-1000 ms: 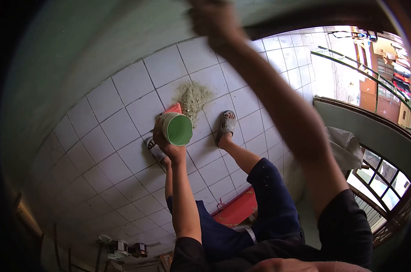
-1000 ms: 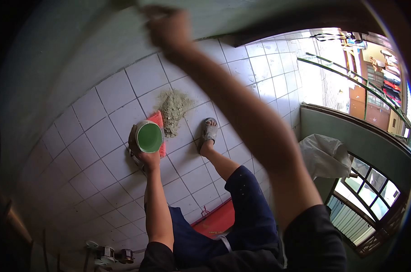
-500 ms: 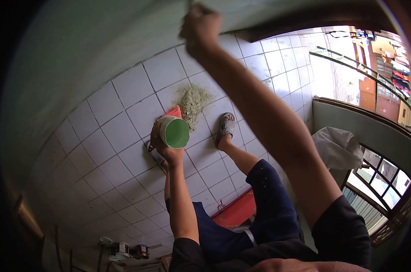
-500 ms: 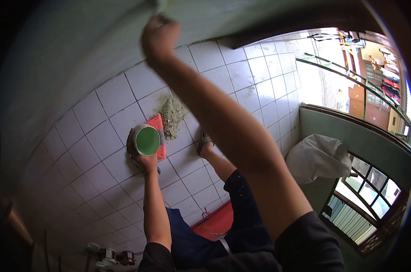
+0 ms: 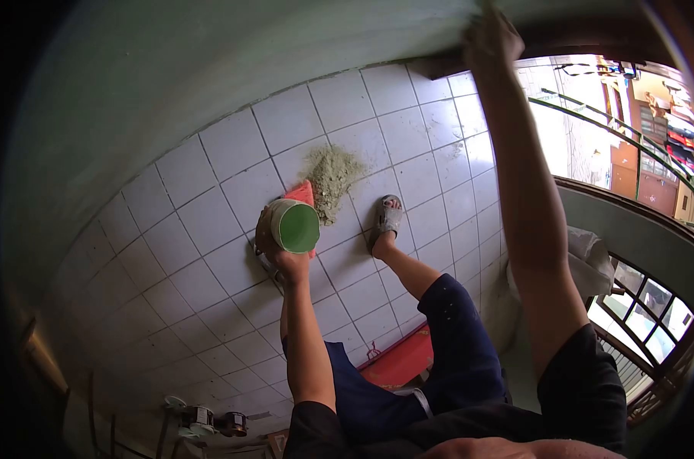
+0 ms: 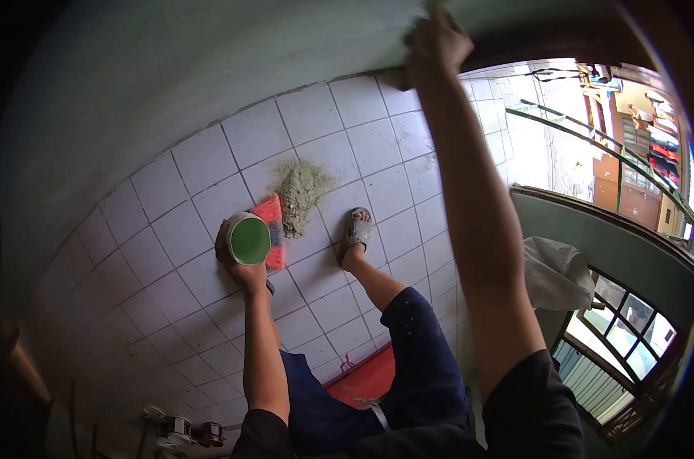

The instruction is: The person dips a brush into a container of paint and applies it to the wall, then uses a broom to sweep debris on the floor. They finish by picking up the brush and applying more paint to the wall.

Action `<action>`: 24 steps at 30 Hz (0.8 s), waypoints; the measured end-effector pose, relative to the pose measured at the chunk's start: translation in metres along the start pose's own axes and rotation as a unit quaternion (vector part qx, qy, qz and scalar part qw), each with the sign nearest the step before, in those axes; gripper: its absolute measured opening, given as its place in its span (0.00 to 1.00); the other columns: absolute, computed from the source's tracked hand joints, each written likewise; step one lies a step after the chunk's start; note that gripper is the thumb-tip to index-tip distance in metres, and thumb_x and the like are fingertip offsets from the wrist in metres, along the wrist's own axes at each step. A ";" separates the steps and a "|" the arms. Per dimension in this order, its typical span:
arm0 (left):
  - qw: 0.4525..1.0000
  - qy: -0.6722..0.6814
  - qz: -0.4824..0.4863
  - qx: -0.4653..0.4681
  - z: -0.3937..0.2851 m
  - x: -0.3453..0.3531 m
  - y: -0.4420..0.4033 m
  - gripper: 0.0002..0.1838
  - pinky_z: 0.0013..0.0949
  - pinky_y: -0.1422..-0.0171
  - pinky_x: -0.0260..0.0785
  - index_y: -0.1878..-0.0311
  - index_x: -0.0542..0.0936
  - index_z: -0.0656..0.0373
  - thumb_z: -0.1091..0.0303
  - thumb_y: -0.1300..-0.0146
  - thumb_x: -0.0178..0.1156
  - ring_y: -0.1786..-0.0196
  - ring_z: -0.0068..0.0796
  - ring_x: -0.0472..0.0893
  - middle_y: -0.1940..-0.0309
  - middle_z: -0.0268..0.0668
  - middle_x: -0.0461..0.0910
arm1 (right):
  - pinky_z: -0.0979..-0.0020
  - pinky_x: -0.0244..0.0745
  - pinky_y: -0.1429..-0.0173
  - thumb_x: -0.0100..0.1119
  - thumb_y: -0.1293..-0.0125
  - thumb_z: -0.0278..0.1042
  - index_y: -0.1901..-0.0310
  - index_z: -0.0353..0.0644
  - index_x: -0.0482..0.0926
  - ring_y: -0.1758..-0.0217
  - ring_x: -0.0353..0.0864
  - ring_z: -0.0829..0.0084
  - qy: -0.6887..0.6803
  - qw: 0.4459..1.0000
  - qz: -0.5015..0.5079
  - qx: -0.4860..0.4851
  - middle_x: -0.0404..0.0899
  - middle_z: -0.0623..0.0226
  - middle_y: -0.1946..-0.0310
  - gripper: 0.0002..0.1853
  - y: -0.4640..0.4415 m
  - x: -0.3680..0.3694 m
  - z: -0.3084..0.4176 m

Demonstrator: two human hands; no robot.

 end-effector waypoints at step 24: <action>0.998 -0.043 0.018 -0.044 -0.071 -0.099 0.051 0.37 0.50 0.28 0.70 0.33 0.77 0.63 0.61 0.43 0.81 0.35 0.52 0.79 0.36 0.47 0.80 | 0.67 0.65 0.77 0.58 0.24 0.31 0.67 0.42 0.73 0.77 0.71 0.74 -0.070 0.983 0.118 0.118 0.72 0.66 0.76 0.10 0.042 0.075 -0.035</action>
Point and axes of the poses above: each hand's wrist, its own y-axis away from the middle knuckle, its own x-axis out of the palm, z = x × y, the point moved 2 cm from there along -y, towards the middle knuckle
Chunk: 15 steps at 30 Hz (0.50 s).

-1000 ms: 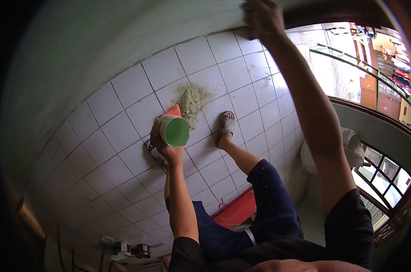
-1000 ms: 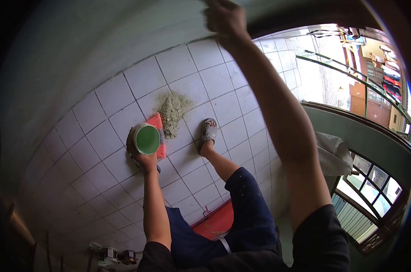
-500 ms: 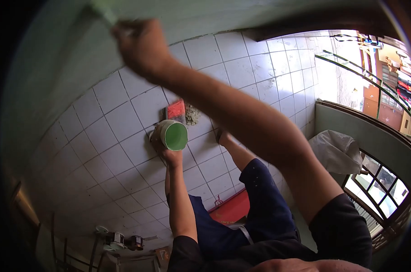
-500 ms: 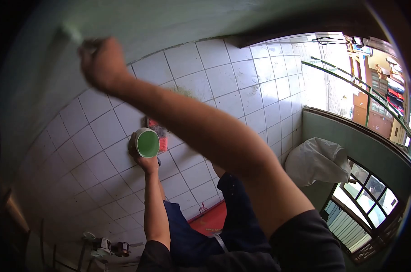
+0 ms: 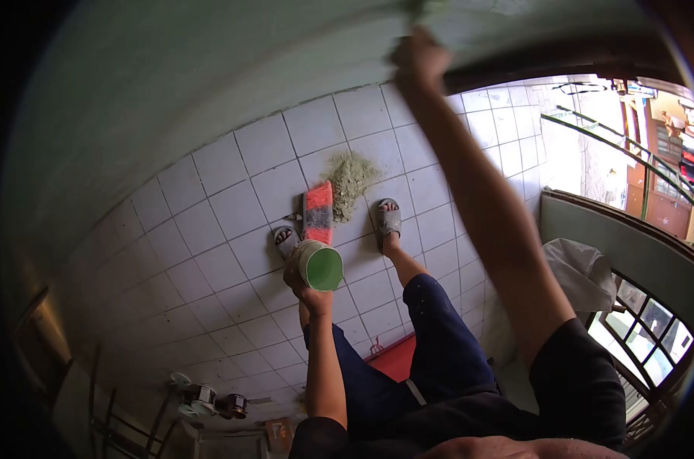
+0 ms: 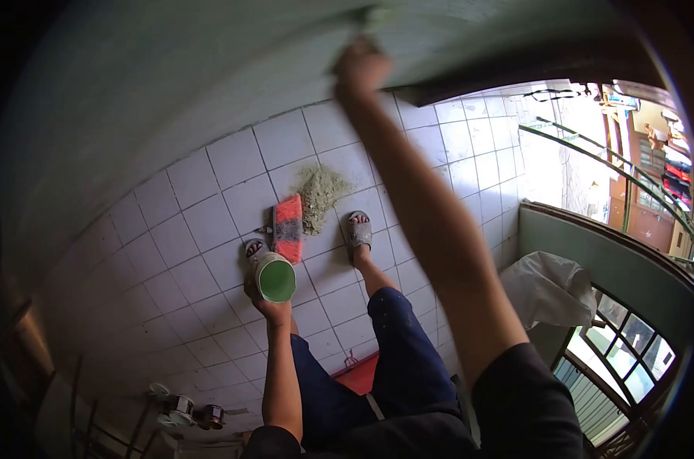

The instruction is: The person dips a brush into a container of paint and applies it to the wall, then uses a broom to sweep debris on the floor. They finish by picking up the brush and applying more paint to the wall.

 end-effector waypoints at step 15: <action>0.997 0.022 0.033 0.065 -0.148 -0.032 -0.034 0.35 0.54 0.33 0.69 0.36 0.78 0.59 0.62 0.46 0.82 0.40 0.53 0.80 0.42 0.46 0.81 | 0.80 0.57 0.75 0.56 0.17 0.52 0.47 0.32 0.80 0.75 0.64 0.89 0.163 0.853 0.382 0.316 0.69 0.80 0.73 0.24 0.227 -0.146 0.165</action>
Point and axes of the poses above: each hand's wrist, its own y-axis away from the middle knuckle, its own x-axis out of the palm, z = x × y, the point moved 2 cm from there along -y, towards the middle knuckle
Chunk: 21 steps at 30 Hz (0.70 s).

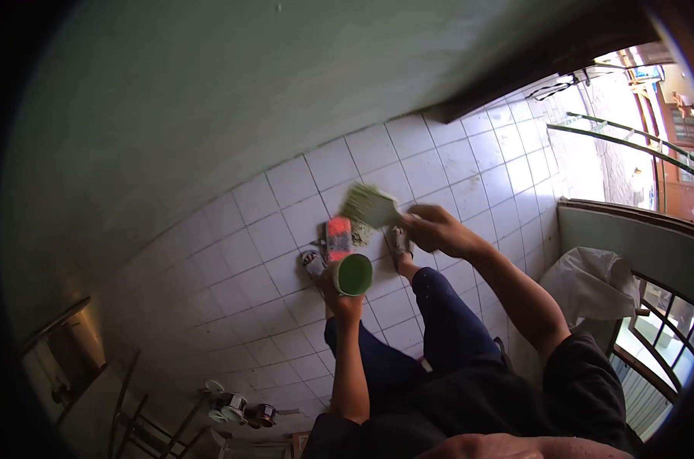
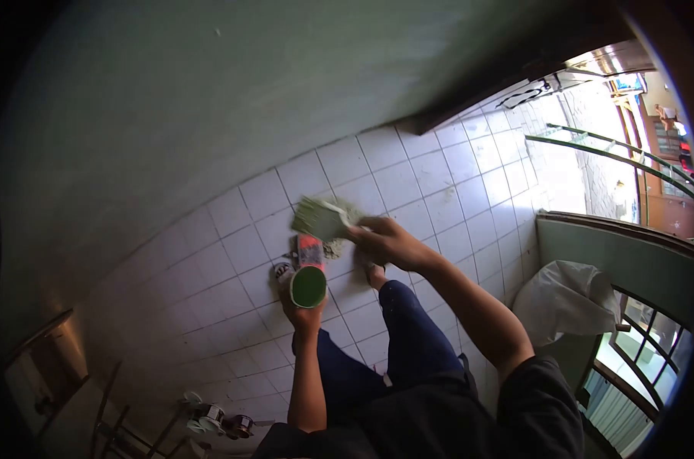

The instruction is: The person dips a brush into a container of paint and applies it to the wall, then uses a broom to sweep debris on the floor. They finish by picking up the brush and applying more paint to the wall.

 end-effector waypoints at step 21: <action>0.977 0.167 0.103 0.085 -0.297 -0.185 -0.018 0.44 0.41 0.35 0.77 0.38 0.77 0.57 0.76 0.65 0.84 0.41 0.41 0.83 0.46 0.40 0.81 | 0.66 0.83 0.63 0.72 0.32 0.30 0.59 0.33 0.89 0.69 0.89 0.64 0.480 0.788 -0.032 -0.385 0.89 0.57 0.68 0.08 0.379 0.076 0.143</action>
Point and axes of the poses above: each hand's wrist, its own y-axis away from the middle knuckle, its own x-axis out of the palm, z = x × y, the point moved 2 cm from there along -y, towards the middle knuckle
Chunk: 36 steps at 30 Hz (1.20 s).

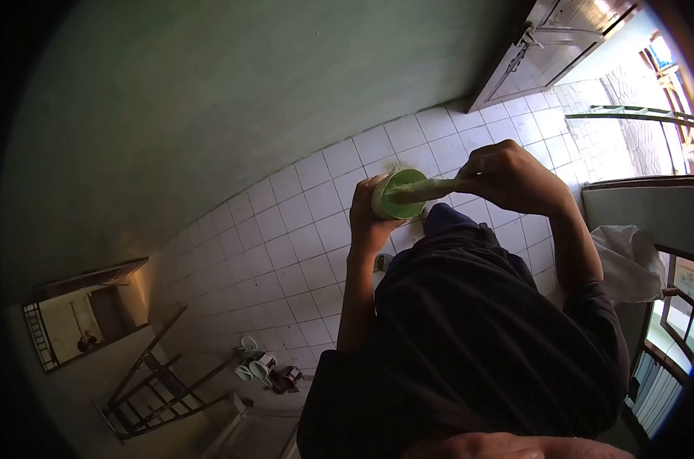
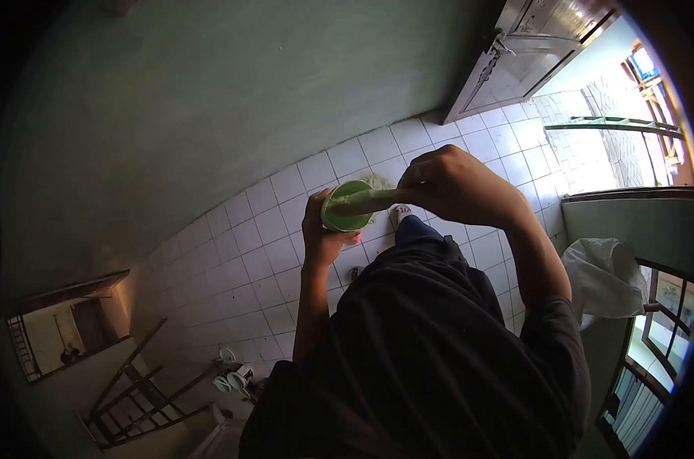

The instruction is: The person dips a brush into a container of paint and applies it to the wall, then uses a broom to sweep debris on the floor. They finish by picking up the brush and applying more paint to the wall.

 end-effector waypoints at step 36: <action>0.990 -0.008 0.053 0.134 -0.032 -0.038 0.024 0.46 0.46 0.34 0.78 0.36 0.75 0.56 0.62 0.60 0.88 0.39 0.48 0.81 0.42 0.42 0.80 | 0.57 0.85 0.57 0.66 0.44 0.19 0.59 0.34 0.76 0.59 0.86 0.55 0.152 0.972 -0.116 -0.138 0.81 0.57 0.67 0.12 0.013 0.109 0.088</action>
Point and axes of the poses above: each hand's wrist, its own y-axis away from the middle knuckle, its own x-axis out of the palm, z = x × y, the point moved 2 cm from there along -y, towards the middle knuckle
